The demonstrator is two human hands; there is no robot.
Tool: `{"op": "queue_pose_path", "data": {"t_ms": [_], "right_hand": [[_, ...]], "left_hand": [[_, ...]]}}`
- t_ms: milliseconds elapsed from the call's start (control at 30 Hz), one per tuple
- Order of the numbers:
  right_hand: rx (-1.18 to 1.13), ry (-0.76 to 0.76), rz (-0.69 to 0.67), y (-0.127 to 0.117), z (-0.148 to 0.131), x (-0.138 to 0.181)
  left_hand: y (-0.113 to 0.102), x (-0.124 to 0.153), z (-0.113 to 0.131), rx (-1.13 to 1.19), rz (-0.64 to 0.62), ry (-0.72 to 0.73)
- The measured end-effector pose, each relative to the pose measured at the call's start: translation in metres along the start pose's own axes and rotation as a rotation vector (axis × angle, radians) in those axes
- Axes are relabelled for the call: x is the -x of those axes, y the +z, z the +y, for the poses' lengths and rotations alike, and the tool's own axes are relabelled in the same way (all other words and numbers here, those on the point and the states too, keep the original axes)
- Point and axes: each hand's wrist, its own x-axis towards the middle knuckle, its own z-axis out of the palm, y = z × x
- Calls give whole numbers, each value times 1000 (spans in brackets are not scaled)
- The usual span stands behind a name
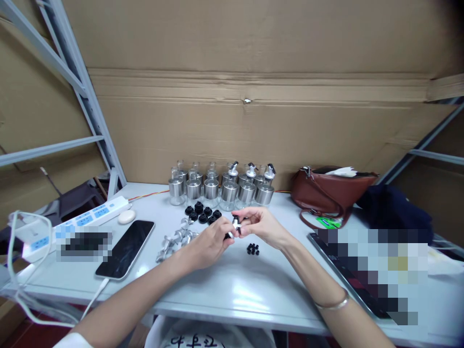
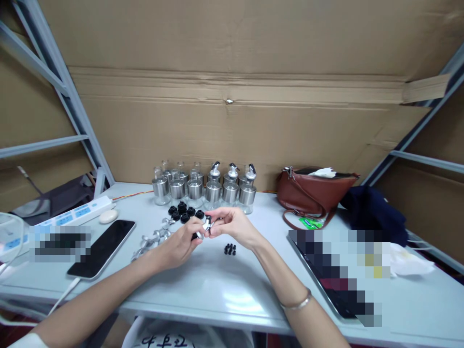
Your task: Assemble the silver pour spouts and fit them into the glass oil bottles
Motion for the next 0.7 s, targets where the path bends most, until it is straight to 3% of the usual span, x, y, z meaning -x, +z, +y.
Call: {"op": "queue_pose_path", "data": {"t_ms": [433,700], "right_hand": [[16,-24,-104,3,-7,7],[-5,-26,-103,3,-8,6]], "left_hand": [[-1,-1,-7,-64,99,88],[-5,-1,-9,-151,87,103]]}}
